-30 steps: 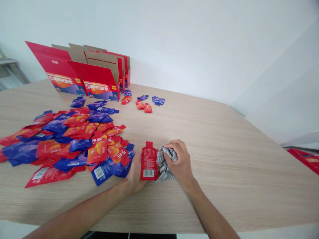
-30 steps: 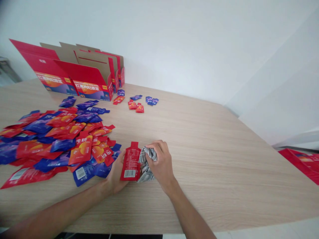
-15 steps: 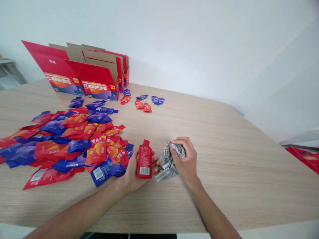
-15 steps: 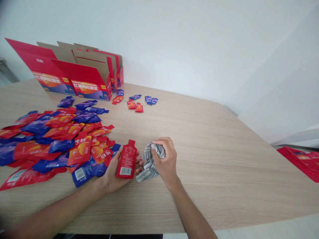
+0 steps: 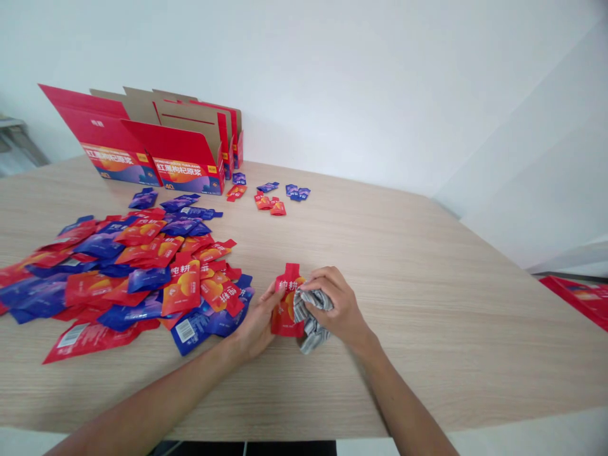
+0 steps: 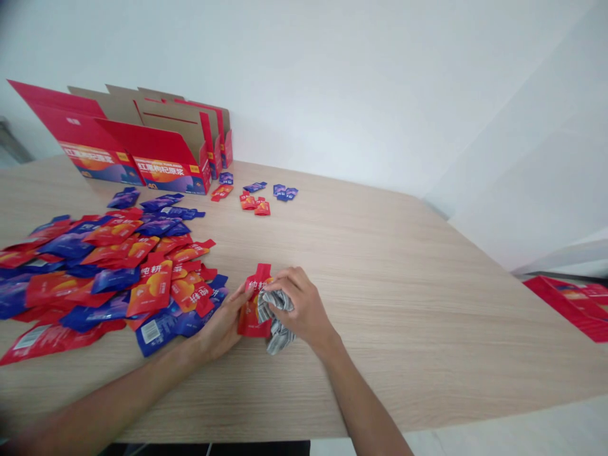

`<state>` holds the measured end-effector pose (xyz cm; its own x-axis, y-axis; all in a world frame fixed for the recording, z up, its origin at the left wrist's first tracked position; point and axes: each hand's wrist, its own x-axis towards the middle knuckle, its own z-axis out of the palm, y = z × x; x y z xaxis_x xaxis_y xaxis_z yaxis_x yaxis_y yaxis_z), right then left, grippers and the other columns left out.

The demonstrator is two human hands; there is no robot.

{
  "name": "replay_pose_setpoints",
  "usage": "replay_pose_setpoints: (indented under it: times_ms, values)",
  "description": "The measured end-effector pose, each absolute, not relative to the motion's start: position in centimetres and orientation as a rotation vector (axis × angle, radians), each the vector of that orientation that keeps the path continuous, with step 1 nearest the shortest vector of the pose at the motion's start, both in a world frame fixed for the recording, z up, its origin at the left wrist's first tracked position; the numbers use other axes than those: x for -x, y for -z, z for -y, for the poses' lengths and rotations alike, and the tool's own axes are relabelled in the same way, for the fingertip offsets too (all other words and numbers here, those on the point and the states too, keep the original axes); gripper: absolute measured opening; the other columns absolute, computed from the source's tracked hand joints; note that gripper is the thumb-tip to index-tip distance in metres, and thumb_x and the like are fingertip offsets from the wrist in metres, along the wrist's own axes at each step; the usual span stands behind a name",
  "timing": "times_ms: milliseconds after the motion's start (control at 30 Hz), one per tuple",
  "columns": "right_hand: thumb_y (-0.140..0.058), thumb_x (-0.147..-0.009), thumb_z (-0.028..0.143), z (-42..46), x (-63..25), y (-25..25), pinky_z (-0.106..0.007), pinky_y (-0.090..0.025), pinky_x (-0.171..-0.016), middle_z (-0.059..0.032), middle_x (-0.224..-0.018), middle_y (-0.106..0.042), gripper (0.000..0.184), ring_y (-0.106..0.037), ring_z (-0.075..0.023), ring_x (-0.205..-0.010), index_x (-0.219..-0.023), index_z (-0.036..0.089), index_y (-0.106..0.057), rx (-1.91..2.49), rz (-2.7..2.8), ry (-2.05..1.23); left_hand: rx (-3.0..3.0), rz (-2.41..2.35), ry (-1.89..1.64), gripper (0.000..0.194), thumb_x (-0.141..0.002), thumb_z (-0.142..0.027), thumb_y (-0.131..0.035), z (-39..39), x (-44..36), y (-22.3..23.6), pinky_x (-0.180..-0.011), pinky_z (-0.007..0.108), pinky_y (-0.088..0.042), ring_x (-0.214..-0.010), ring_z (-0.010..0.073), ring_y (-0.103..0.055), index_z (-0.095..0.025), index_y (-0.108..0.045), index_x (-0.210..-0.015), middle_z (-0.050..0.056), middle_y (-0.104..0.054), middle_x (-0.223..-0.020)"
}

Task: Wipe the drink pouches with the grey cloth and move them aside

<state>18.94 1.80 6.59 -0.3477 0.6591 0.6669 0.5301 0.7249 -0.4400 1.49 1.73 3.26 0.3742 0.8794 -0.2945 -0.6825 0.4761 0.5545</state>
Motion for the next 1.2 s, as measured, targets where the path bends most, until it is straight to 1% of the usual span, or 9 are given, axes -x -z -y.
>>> replay_pose_setpoints:
  times_ms: [200, 333, 500, 633, 733, 833, 1033, 1100, 1200]
  values:
    - [-0.074, -0.081, 0.009, -1.8, -16.7, -4.7, -0.037, -0.054, -0.088, -0.0048, -0.100, -0.065, 0.024, -0.061, -0.0233, -0.098, -0.097, 0.023, -0.065, 0.993, 2.214, -0.249, -0.357, -0.632, -1.076, 0.010, -0.093, -0.023, -0.068, -1.7, -1.4, -2.8, -0.072, 0.023, -0.056, -0.077, 0.0140, -0.069, -0.016, -0.068, -0.100, 0.003, -0.074, -0.087]
    - [-0.078, -0.080, 0.014, -1.6, -16.2, -4.3, -0.037, -0.054, -0.092, -0.0036, -0.102, -0.065, 0.025, -0.061, -0.0232, -0.101, -0.097, 0.024, -0.063, 0.925, 2.370, -0.282, -0.358, -0.654, -1.098, 0.010, -0.092, -0.024, -0.068, -2.4, -0.7, -3.0, -0.070, 0.026, -0.056, -0.073, 0.0150, -0.068, -0.017, -0.068, -0.098, 0.003, -0.072, -0.085]
    - [-0.074, -0.082, 0.011, -1.5, -16.5, -4.6, -0.039, -0.054, -0.088, -0.0052, -0.102, -0.065, 0.024, -0.060, -0.0244, -0.098, -0.099, 0.024, -0.063, 1.024, 2.223, -0.191, -0.377, -0.620, -1.050, 0.014, -0.088, -0.025, -0.073, -1.8, -1.0, -2.9, -0.078, 0.026, -0.055, -0.084, 0.0170, -0.069, -0.016, -0.072, -0.099, 0.005, -0.074, -0.089]
    - [-0.067, -0.085, 0.009, -2.0, -17.5, -5.0, -0.040, -0.053, -0.085, -0.0058, -0.099, -0.063, 0.020, -0.059, -0.0249, -0.096, -0.098, 0.024, -0.064, 1.168, 2.007, -0.115, -0.447, -0.584, -0.961, 0.021, -0.087, -0.027, -0.074, -0.9, -1.7, -2.9, -0.092, 0.028, -0.052, -0.102, 0.0212, -0.069, -0.015, -0.074, -0.105, 0.009, -0.076, -0.104]
    - [-0.065, -0.086, 0.008, -2.2, -18.0, -5.3, -0.039, -0.053, -0.085, -0.0058, -0.099, -0.063, 0.020, -0.059, -0.0250, -0.097, -0.098, 0.025, -0.064, 1.211, 1.950, -0.098, -0.468, -0.572, -0.934, 0.024, -0.087, -0.029, -0.075, -0.7, -1.8, -2.9, -0.095, 0.029, -0.051, -0.106, 0.0221, -0.068, -0.015, -0.075, -0.107, 0.009, -0.075, -0.109]
    - [-0.067, -0.083, 0.007, -2.1, -17.8, -5.4, -0.039, -0.054, -0.086, -0.0055, -0.100, -0.063, 0.023, -0.060, -0.0248, -0.097, -0.098, 0.024, -0.064, 1.135, 2.038, -0.136, -0.422, -0.577, -0.953, 0.023, -0.086, -0.029, -0.076, -0.9, -1.6, -2.8, -0.091, 0.028, -0.052, -0.099, 0.0197, -0.068, -0.016, -0.074, -0.105, 0.007, -0.075, -0.104]
    - [-0.079, -0.078, 0.012, -1.2, -16.1, -4.8, -0.039, -0.056, -0.088, -0.0050, -0.104, -0.065, 0.028, -0.061, -0.0245, -0.100, -0.097, 0.024, -0.063, 0.923, 2.356, -0.231, -0.315, -0.652, -1.032, 0.010, -0.088, -0.024, -0.073, -1.8, -0.8, -3.2, -0.068, 0.023, -0.053, -0.071, 0.0130, -0.063, -0.017, -0.068, -0.089, 0.001, -0.068, -0.080]
    - [-0.081, -0.077, 0.014, -1.1, -15.9, -4.8, -0.040, -0.057, -0.088, -0.0055, -0.104, -0.066, 0.028, -0.061, -0.0251, -0.099, -0.096, 0.023, -0.063, 0.906, 2.385, -0.212, -0.304, -0.673, -1.055, 0.008, -0.089, -0.023, -0.071, -2.0, -0.8, -3.3, -0.068, 0.023, -0.053, -0.069, 0.0124, -0.063, -0.016, -0.067, -0.088, 0.001, -0.068, -0.081]
    - [-0.077, -0.080, 0.012, -1.2, -16.2, -4.9, -0.039, -0.056, -0.085, -0.0054, -0.102, -0.065, 0.026, -0.061, -0.0250, -0.097, -0.098, 0.024, -0.063, 0.975, 2.294, -0.172, -0.323, -0.652, -1.074, 0.008, -0.090, -0.023, -0.070, -1.8, -1.1, -3.2, -0.074, 0.024, -0.054, -0.077, 0.0135, -0.065, -0.016, -0.069, -0.091, 0.002, -0.070, -0.085]
